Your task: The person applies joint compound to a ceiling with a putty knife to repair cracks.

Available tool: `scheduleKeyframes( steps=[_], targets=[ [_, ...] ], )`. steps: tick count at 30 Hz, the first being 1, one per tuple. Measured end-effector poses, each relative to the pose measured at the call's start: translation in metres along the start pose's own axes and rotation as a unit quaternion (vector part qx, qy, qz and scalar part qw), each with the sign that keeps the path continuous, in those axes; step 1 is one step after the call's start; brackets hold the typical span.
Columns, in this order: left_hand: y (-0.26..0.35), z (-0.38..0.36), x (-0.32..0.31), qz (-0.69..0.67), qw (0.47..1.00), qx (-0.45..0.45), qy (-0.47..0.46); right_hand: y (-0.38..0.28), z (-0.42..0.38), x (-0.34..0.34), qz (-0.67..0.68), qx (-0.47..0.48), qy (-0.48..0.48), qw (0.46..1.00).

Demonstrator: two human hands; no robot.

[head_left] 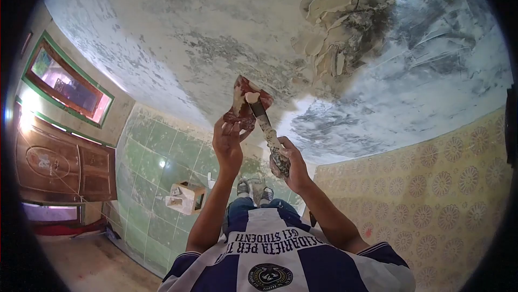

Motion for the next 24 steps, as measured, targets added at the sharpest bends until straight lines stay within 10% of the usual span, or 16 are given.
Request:
scheduleKeyframes(
  steps=[24],
  targets=[
    [-0.051, 0.039, 0.043, -0.078, 0.978, 0.192, -0.017, -0.087, 0.017, 0.093, -0.227, 0.045, 0.228, 0.946]
  ],
)
Point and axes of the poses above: each hand's wrist, its own z-axis towards the middle knuckle, its own x-axis out of the back of the hand, y = z × x, the point moved 3 cm from there along z, towards the middle knuckle, and after that the axes turned 6 degrees about y, right-handed, at the moved point
